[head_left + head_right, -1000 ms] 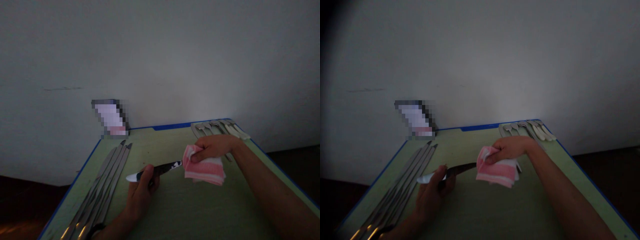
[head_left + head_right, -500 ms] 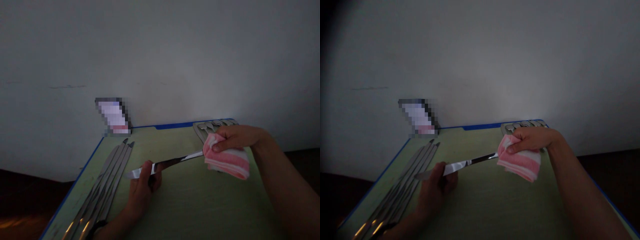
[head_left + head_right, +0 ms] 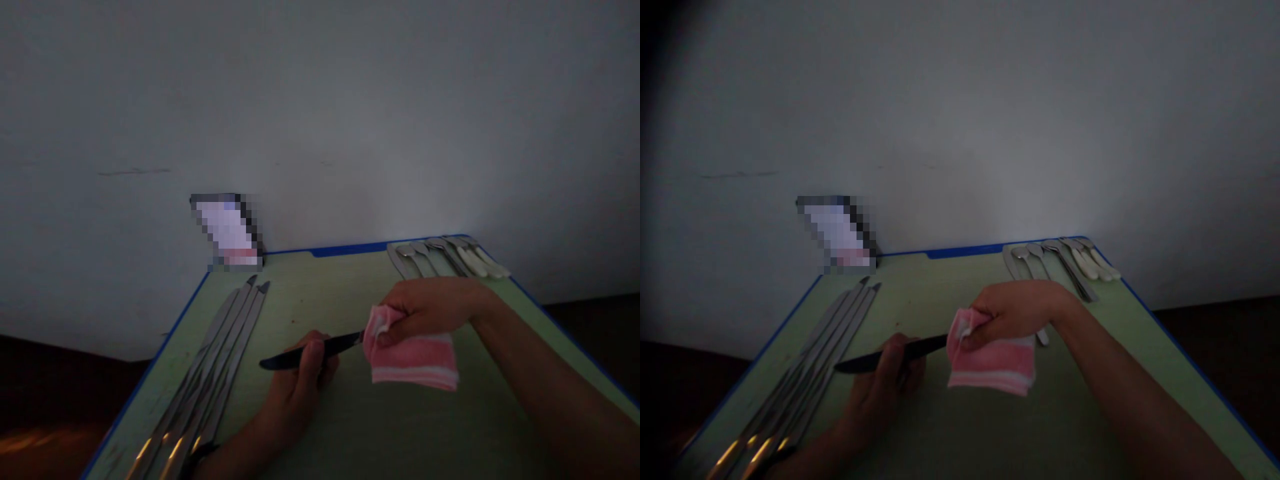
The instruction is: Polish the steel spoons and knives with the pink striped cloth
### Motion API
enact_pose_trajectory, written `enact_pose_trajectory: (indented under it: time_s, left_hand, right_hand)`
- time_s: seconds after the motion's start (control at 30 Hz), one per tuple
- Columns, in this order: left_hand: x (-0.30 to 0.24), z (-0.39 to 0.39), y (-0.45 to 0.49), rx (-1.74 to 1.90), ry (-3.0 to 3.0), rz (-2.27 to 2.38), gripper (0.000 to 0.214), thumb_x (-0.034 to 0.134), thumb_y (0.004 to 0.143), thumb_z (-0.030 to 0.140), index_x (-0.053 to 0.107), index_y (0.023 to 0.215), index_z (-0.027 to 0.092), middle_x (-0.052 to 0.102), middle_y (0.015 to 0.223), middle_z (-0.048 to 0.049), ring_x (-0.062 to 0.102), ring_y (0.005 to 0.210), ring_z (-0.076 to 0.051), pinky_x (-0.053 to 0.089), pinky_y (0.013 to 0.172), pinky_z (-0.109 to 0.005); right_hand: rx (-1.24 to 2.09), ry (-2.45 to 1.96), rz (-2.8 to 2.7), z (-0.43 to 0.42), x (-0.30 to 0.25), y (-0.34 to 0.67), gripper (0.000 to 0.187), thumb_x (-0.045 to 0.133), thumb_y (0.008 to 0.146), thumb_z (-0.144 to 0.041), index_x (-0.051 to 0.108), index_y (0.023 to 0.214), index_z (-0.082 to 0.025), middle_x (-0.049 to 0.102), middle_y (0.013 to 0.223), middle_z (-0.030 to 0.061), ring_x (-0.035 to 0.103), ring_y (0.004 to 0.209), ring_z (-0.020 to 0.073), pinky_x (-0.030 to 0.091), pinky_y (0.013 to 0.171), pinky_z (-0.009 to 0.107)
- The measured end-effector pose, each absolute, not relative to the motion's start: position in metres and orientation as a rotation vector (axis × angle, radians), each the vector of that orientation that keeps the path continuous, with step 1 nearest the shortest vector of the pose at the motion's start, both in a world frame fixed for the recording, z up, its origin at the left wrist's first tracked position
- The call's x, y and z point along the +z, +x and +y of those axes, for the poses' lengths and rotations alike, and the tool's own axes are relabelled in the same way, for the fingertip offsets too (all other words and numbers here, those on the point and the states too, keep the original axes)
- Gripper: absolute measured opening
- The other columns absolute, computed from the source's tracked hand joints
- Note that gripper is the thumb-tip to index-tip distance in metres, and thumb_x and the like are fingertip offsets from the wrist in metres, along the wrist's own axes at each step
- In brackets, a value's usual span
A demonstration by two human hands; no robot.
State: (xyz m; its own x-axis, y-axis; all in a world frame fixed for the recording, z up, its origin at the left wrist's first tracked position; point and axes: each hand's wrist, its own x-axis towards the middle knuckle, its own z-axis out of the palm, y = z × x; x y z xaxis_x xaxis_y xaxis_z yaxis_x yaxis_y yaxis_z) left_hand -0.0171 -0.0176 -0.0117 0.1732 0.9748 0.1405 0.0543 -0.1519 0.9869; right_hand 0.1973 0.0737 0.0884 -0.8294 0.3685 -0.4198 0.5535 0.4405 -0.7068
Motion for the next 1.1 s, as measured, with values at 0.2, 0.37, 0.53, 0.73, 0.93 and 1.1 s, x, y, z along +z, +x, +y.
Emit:
enact_pose_trajectory:
  time_s: [0.2, 0.37, 0.53, 0.73, 0.93, 1.1]
  left_hand:
    - [-0.004, -0.012, -0.015, 1.085, 1.347, 1.210, 0.051, 0.030, 0.090, 0.052, 0.045, 0.055, 0.018, 0.039, 0.046, 0.0038, 0.035, 0.043, -0.009, 0.026, 0.042, -0.021]
    - [0.000, -0.004, -0.014, 1.022, 1.178, 1.233, 0.053, 0.033, 0.089, 0.051, 0.043, 0.049, 0.017, 0.035, 0.039, 0.0048, 0.032, 0.037, -0.008, 0.024, 0.039, -0.020]
    - [-0.005, 0.000, -0.017, 1.098, 1.078, 1.148, 0.038, 0.040, 0.088, 0.048, 0.043, 0.064, 0.019, 0.042, 0.049, 0.0065, 0.036, 0.038, -0.007, 0.026, 0.037, -0.017]
    - [-0.002, -0.005, -0.018, 1.006, 1.499, 1.227, 0.036, 0.039, 0.091, 0.039, 0.047, 0.064, 0.017, 0.044, 0.054, 0.0048, 0.038, 0.046, -0.008, 0.030, 0.043, -0.017]
    - [-0.002, -0.006, -0.016, 0.815, 1.806, 1.236, 0.032, 0.043, 0.089, 0.032, 0.051, 0.063, 0.017, 0.041, 0.050, 0.0057, 0.038, 0.045, -0.009, 0.026, 0.045, -0.019]
    - [-0.002, -0.007, -0.012, 0.762, 1.886, 1.226, 0.027, 0.043, 0.088, 0.029, 0.055, 0.067, 0.017, 0.044, 0.053, 0.0052, 0.042, 0.048, -0.010, 0.028, 0.047, -0.019]
  right_hand:
    - [-1.315, 0.863, 2.412, 0.072, 0.086, 0.192, 0.050, 0.042, 0.081, -0.058, 0.058, 0.067, -0.014, 0.044, 0.052, -0.0036, 0.037, 0.045, 0.0065, 0.028, 0.041, 0.019]
    - [-1.503, 1.038, 2.214, 0.083, 0.094, 0.221, 0.046, 0.044, 0.082, -0.055, 0.064, 0.093, -0.015, 0.063, 0.073, 0.0037, 0.052, 0.056, 0.0101, 0.038, 0.049, 0.019]
    - [-1.707, 1.279, 2.018, 0.088, 0.088, 0.257, 0.045, 0.046, 0.080, -0.056, 0.062, 0.099, -0.018, 0.069, 0.088, 0.0077, 0.062, 0.068, 0.0171, 0.047, 0.059, 0.026]
    - [-1.412, 1.358, 2.149, 0.090, 0.090, 0.264, 0.042, 0.054, 0.074, -0.057, 0.066, 0.090, -0.019, 0.066, 0.072, 0.0038, 0.056, 0.057, 0.0145, 0.040, 0.051, 0.023]
    - [-0.953, 1.155, 2.434, 0.068, 0.107, 0.221, 0.035, 0.049, 0.080, -0.045, 0.065, 0.075, -0.014, 0.054, 0.057, 0.0005, 0.045, 0.052, 0.0101, 0.030, 0.048, 0.022]
    - [-0.790, 1.088, 2.549, 0.053, 0.105, 0.198, 0.027, 0.048, 0.081, -0.036, 0.062, 0.071, -0.015, 0.058, 0.063, 0.0020, 0.048, 0.053, 0.0101, 0.029, 0.049, 0.022]
